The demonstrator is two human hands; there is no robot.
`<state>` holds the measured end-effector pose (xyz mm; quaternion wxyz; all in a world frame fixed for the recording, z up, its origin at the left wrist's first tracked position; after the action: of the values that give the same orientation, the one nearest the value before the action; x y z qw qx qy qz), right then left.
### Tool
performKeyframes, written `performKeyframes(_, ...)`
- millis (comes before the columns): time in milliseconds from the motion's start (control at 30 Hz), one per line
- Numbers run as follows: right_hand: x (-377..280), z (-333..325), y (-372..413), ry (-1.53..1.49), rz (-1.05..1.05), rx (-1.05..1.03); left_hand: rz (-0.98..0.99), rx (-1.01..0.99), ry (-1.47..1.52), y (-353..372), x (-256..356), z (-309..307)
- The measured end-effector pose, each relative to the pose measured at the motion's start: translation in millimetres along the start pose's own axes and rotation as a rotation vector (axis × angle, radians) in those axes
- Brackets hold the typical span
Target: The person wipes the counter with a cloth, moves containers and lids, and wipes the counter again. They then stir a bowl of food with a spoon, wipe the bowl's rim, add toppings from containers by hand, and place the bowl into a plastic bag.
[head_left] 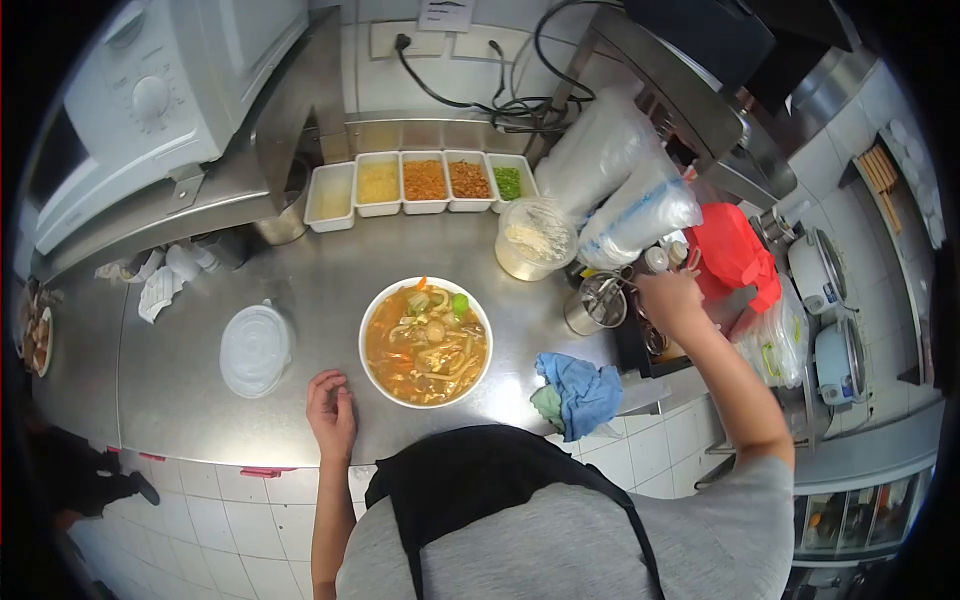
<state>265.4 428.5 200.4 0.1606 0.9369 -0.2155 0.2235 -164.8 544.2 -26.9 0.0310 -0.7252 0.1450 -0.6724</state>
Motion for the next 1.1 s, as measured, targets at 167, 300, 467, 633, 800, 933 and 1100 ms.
performKeyframes(167,-6,19,32,-0.643,-0.067,0.28,0.08,-0.003,-0.058,-2,-3,-1)
performKeyframes(300,-69,22,29,-0.842,-0.384,0.507,0.1,-0.008,-0.093,-2,-6,-2)
performKeyframes(467,-147,12,8,-0.749,-0.563,0.54,0.125,0.008,-0.065,-1,-11,-1)
performKeyframes(633,-173,12,-11,-0.634,-0.517,0.506,0.052,0.019,-0.015,1,-6,-1)
performKeyframes(800,-166,36,10,-0.75,-0.446,0.33,0.081,0.025,-0.014,0,-10,0)
performKeyframes(933,-177,47,33,-0.869,-0.395,0.211,0.103,0.007,-0.109,-1,-7,-1)
performKeyframes(1100,-173,30,41,-0.963,-0.351,0.256,0.086,-0.006,-0.069,0,-6,1)
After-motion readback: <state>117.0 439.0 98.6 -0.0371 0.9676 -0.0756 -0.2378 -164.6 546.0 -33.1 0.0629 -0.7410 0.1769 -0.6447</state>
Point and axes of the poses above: each hand's wrist, its own y-axis away from the middle knuckle, its own z-axis out of the palm, x = y × z, the point moved 1 cm from there along -y, towards the middle knuckle, and after that the axes turned 3 degrees about -x, right-handed, at the moved point
